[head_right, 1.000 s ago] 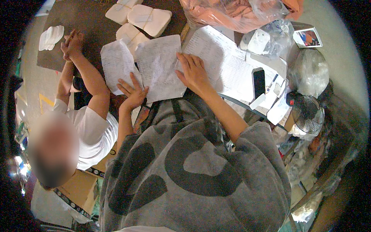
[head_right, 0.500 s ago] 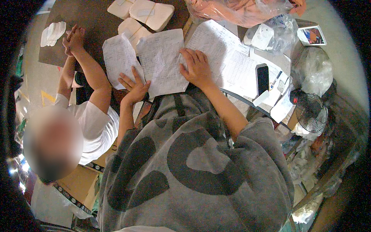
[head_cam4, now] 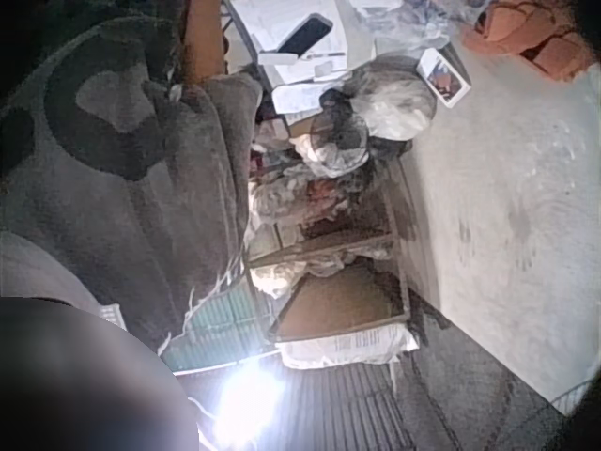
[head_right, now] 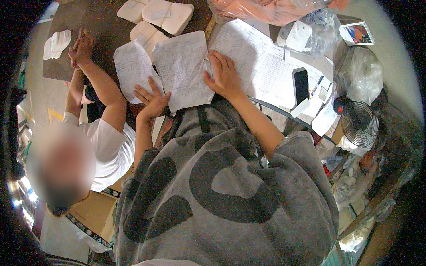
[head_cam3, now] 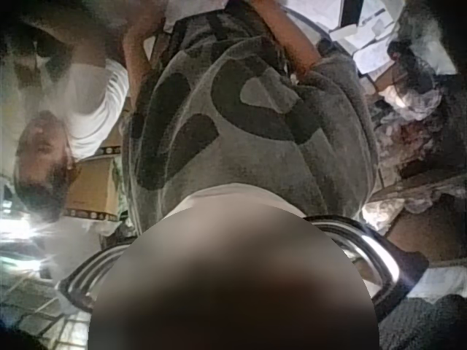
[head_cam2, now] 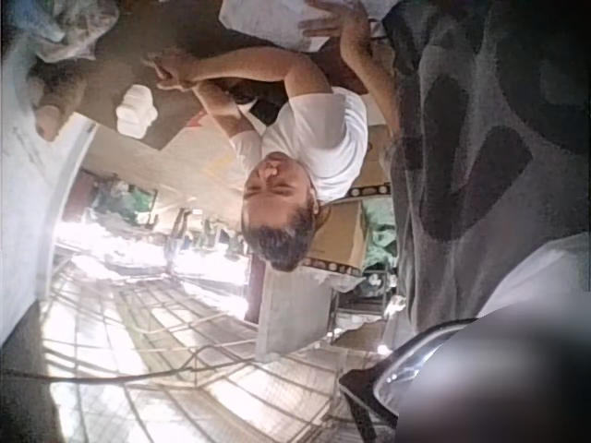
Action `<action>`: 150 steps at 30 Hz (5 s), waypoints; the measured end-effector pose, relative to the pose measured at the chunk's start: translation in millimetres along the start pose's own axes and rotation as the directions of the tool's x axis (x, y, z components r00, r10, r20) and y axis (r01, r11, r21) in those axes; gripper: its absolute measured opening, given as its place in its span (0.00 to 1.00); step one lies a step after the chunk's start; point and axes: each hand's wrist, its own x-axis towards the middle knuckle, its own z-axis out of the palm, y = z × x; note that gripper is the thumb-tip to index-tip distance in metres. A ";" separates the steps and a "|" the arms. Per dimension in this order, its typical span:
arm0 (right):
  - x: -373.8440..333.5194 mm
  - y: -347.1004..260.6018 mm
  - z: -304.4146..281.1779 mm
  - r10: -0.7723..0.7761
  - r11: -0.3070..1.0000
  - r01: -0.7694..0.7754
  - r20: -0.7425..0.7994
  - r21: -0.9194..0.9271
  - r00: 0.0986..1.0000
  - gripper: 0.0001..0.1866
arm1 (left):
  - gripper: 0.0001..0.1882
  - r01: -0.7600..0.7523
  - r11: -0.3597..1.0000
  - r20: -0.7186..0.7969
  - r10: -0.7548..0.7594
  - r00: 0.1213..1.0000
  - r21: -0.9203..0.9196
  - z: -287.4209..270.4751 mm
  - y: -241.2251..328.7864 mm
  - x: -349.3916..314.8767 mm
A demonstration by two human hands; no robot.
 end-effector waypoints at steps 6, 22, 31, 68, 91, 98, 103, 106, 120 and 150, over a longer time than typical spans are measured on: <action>0.7 0.8 1.3 -0.012 0.999 0.013 0.024 -0.043 1.000 0.25 | 0.59 0.100 0.993 0.079 -0.095 0.992 -0.059 -14.4 15.0 -4.3; -0.2 2.3 1.5 -0.006 1.000 0.006 0.014 -0.026 1.000 0.23 | 0.61 0.103 0.993 0.015 -0.103 0.995 -0.057 -4.5 6.8 -0.7; 1.0 1.5 -0.2 0.009 0.999 -0.007 0.035 -0.048 0.999 0.23 | 0.61 0.137 0.990 0.050 -0.135 0.990 -0.043 -8.2 9.2 0.8; 1.0 1.2 -1.5 0.008 0.999 -0.006 0.036 -0.053 0.999 0.24 | 0.61 0.129 0.991 0.037 -0.127 0.991 -0.038 -7.8 10.5 -0.3; 0.9 2.7 0.6 0.019 0.999 -0.018 0.022 -0.038 1.000 0.26 | 0.60 0.137 0.987 0.043 -0.134 0.990 -0.080 -10.8 13.9 -2.5; 2.8 1.1 -1.9 0.027 0.999 -0.026 0.020 -0.028 0.999 0.31 | 0.62 0.185 0.980 0.017 -0.184 0.983 -0.069 -9.9 15.5 -1.5; 1.7 1.4 -1.8 0.027 0.999 -0.027 0.023 -0.025 0.999 0.33 | 0.62 0.143 0.989 0.003 -0.143 0.990 -0.020 -6.1 10.4 -0.1; 1.4 2.6 -0.9 0.029 0.999 -0.029 0.026 -0.016 0.999 0.33 | 0.62 0.141 0.989 0.017 -0.140 0.990 -0.043 -6.7 11.7 0.2; 2.7 1.2 -0.9 0.032 0.999 -0.031 0.017 -0.024 0.999 0.35 | 0.61 0.136 0.990 0.071 -0.134 0.988 -0.035 -14.8 19.4 -3.3; -1.0 7.8 7.9 -0.086 0.992 0.086 0.005 -0.088 0.996 0.36 | 0.62 0.085 0.995 -0.003 -0.086 0.996 -0.050 3.3 21.0 4.5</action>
